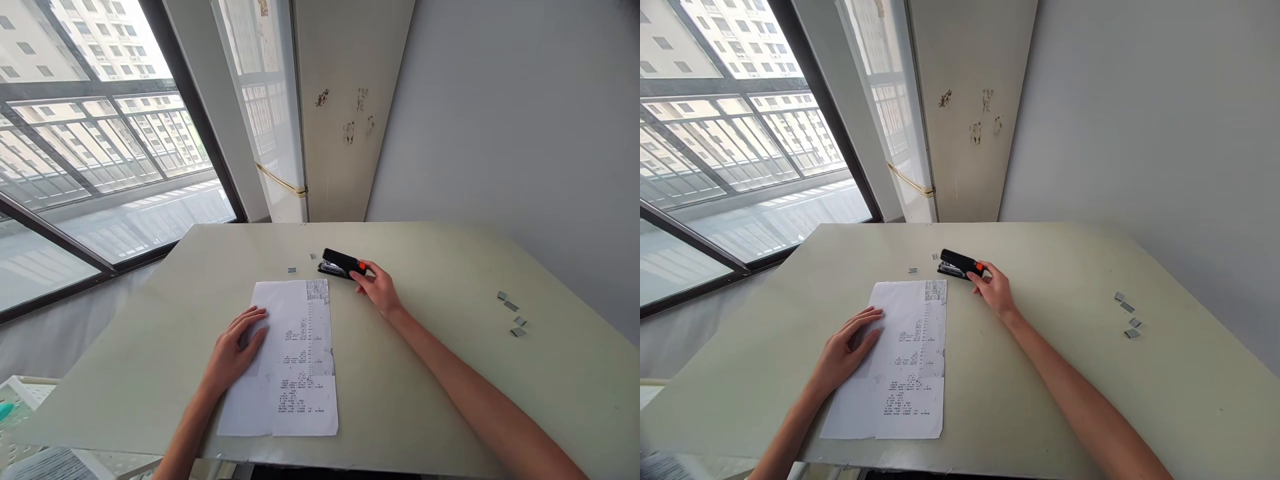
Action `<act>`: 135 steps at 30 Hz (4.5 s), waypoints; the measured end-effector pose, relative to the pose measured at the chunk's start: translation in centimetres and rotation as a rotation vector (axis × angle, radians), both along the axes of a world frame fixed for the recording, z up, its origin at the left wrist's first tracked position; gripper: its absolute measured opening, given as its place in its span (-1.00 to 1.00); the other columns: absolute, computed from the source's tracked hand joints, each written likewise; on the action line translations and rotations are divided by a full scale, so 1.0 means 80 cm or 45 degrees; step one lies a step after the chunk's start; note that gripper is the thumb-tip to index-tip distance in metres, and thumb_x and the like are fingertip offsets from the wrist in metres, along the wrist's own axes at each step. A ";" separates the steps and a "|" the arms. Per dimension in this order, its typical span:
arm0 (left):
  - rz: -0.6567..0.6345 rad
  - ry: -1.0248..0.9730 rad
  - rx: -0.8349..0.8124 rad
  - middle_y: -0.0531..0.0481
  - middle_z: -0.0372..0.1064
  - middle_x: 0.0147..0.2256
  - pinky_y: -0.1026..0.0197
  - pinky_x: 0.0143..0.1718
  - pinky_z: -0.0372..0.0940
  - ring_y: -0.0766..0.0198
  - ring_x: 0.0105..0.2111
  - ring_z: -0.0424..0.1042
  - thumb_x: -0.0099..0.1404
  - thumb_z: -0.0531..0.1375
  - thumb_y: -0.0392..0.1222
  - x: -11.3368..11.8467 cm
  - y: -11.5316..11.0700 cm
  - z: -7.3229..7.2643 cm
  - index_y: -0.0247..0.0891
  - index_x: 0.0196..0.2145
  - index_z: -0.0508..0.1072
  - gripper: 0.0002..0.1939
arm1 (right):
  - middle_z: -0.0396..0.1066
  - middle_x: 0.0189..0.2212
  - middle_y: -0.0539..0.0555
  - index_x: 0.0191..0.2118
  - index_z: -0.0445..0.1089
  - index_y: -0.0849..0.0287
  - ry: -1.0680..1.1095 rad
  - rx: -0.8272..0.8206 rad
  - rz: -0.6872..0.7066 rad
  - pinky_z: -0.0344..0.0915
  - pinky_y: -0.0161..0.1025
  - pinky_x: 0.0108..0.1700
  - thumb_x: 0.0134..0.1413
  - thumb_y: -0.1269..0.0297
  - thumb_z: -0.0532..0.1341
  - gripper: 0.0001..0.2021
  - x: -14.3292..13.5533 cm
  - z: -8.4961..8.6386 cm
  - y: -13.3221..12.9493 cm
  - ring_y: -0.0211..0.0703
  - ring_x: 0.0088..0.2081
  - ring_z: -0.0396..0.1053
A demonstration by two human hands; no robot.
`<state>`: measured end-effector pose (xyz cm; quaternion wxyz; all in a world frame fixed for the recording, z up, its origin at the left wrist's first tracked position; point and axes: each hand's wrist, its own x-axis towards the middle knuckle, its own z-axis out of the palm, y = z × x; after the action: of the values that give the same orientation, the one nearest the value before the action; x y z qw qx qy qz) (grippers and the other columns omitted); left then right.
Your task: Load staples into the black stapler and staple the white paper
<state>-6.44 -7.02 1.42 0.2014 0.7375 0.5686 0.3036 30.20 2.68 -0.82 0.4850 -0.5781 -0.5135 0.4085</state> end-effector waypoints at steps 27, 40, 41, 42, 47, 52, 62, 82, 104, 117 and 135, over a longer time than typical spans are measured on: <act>0.003 0.341 0.179 -0.17 0.53 0.00 -0.14 0.13 0.34 -0.06 0.03 0.46 0.50 0.06 0.08 0.082 0.135 0.014 -0.16 0.03 0.52 -0.61 | 0.41 -0.51 -0.04 0.17 0.48 0.04 -0.252 -0.205 0.194 0.35 -0.14 -0.29 0.24 -0.07 0.27 -0.53 0.094 0.013 -0.176 -0.06 -0.41 0.40; -0.145 0.331 0.035 -0.14 0.53 -0.13 -0.06 -0.01 0.38 -0.02 -0.06 0.46 0.51 0.06 0.11 0.105 0.182 0.028 -0.17 -0.16 0.46 -0.66 | 0.41 -0.47 -0.05 0.14 0.46 0.04 -0.212 -0.212 0.230 0.34 -0.18 -0.29 0.30 -0.13 0.22 -0.54 0.097 0.013 -0.174 -0.08 -0.40 0.40; -0.197 0.315 0.018 -0.10 0.53 -0.14 -0.01 -0.05 0.39 0.03 -0.11 0.49 0.53 0.04 0.12 0.111 0.168 0.033 -0.16 -0.12 0.44 -0.66 | 0.40 -0.48 -0.05 0.15 0.45 0.05 -0.205 -0.206 0.234 0.34 -0.18 -0.30 0.32 -0.15 0.19 -0.52 0.097 0.013 -0.173 -0.09 -0.40 0.40; -0.241 0.297 0.001 -0.07 0.54 -0.14 0.04 -0.10 0.41 0.08 -0.15 0.51 0.55 0.02 0.12 0.117 0.152 0.039 -0.14 -0.08 0.43 -0.67 | 0.40 -0.49 -0.05 0.15 0.46 0.06 -0.194 -0.197 0.238 0.33 -0.19 -0.31 0.35 -0.17 0.15 -0.51 0.098 0.013 -0.173 -0.09 -0.41 0.40; -0.435 0.122 -0.107 -0.01 0.55 -0.10 0.12 -0.11 0.41 0.17 -0.15 0.53 0.59 0.02 0.07 0.149 0.069 0.055 -0.10 0.05 0.38 -0.71 | 0.41 -0.52 -0.02 0.14 0.48 0.11 -0.102 -0.178 0.188 0.36 -0.18 -0.28 0.47 -0.18 -0.08 -0.42 0.097 0.011 -0.173 -0.09 -0.43 0.42; -0.464 0.036 -0.186 0.00 0.53 -0.12 0.13 -0.10 0.40 0.19 -0.17 0.51 0.59 0.04 0.03 0.164 0.025 0.038 -0.08 0.03 0.43 -0.74 | 0.44 -0.53 -0.02 0.13 0.47 0.11 -0.115 -0.180 0.159 0.35 -0.19 -0.30 0.47 -0.19 -0.07 -0.43 0.096 0.012 -0.175 -0.10 -0.45 0.44; -0.232 -0.421 -0.325 0.00 0.49 -0.32 0.15 -0.24 0.40 0.20 -0.31 0.48 0.54 0.08 0.11 0.171 0.017 0.003 -0.15 -0.02 0.47 -0.67 | 0.39 -0.56 -0.03 0.14 0.46 0.11 -0.185 -0.159 0.158 0.32 -0.19 -0.33 0.46 -0.20 -0.06 -0.43 0.097 0.008 -0.175 -0.07 -0.46 0.41; -0.313 -0.413 -0.313 -0.03 0.58 -0.24 0.14 -0.21 0.43 0.19 -0.26 0.54 0.52 0.11 0.05 0.175 0.014 -0.004 -0.13 0.02 0.47 -0.71 | 0.37 -0.57 -0.03 0.10 0.47 0.07 -0.209 -0.189 0.010 0.33 -0.17 -0.35 0.43 -0.28 -0.09 -0.39 0.085 0.012 -0.175 -0.06 -0.49 0.40; -0.315 -0.360 -0.236 0.01 0.57 -0.29 0.21 -0.33 0.39 0.22 -0.32 0.52 0.51 0.12 0.01 0.180 0.013 -0.005 -0.13 -0.05 0.49 -0.76 | 0.37 -0.56 -0.03 0.03 0.51 0.08 -0.298 -0.124 -0.029 0.33 -0.18 -0.36 0.40 -0.30 -0.06 -0.38 0.084 0.006 -0.174 -0.09 -0.51 0.38; -0.364 0.103 0.307 0.01 0.56 -0.24 0.12 -0.13 0.42 0.18 -0.24 0.54 0.57 0.08 0.10 0.149 0.018 0.023 -0.09 0.04 0.50 -0.67 | 0.31 -0.62 -0.06 0.03 0.51 0.09 -0.248 -0.142 0.006 0.32 -0.20 -0.41 0.42 -0.25 -0.04 -0.42 0.089 0.005 -0.170 -0.10 -0.53 0.36; -0.456 0.508 0.452 -0.09 0.53 -0.10 0.07 -0.16 0.43 0.10 -0.11 0.52 0.63 0.01 -0.09 0.105 0.025 -0.004 -0.20 0.04 0.46 -0.72 | 0.22 -0.63 -0.09 -0.18 0.53 0.08 -0.330 -0.019 0.155 0.27 -0.19 -0.42 0.43 -0.18 -0.04 -0.47 0.094 0.004 -0.123 -0.14 -0.59 0.31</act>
<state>2.00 -5.02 1.11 0.0045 0.8944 0.3962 0.2073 37.72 -7.14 -0.52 0.3846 -0.5972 -0.6031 0.3629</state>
